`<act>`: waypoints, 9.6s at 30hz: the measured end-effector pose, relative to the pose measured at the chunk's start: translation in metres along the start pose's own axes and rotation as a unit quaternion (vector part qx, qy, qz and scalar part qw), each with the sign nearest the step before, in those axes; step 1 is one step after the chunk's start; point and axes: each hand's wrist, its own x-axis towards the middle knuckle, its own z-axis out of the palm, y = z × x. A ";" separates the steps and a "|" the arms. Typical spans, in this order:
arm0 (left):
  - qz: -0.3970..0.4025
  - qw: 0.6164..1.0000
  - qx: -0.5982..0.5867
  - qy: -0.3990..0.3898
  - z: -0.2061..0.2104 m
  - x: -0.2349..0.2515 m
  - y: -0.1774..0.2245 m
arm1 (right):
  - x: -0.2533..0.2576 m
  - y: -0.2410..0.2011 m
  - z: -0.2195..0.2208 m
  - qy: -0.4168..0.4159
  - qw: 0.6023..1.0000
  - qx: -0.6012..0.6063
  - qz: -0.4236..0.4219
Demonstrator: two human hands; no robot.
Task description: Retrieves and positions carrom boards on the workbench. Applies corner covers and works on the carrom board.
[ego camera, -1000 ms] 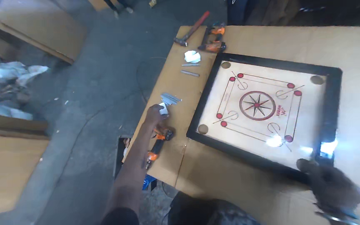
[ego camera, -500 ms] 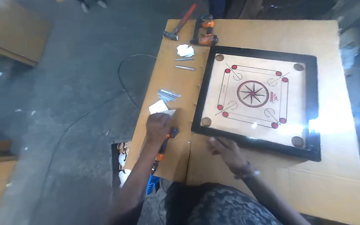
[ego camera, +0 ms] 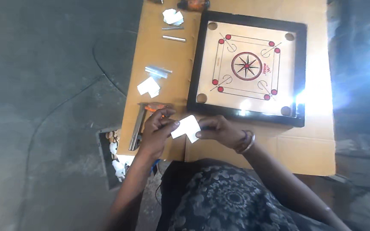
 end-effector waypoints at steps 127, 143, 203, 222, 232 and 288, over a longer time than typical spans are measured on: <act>-0.025 0.830 0.536 0.150 -0.067 0.198 -0.042 | 0.059 0.070 -0.095 0.235 0.861 -0.400 0.209; 0.316 0.774 0.542 0.086 0.014 0.078 -0.054 | 0.049 0.022 -0.033 0.226 0.949 -0.069 0.208; 0.057 0.825 0.123 0.548 -0.102 -0.093 -0.101 | -0.052 0.031 0.034 0.122 0.989 -0.084 0.020; -0.068 0.973 -0.199 -0.091 0.111 -0.061 -0.043 | -0.125 0.036 -0.025 0.309 0.725 -0.504 -0.354; -0.094 0.991 0.063 -0.073 0.270 -0.002 -0.031 | -0.227 0.034 -0.126 0.311 0.937 0.146 0.061; -0.112 0.900 0.421 0.030 0.179 -0.029 -0.124 | -0.197 0.097 -0.270 0.562 0.652 -0.423 0.284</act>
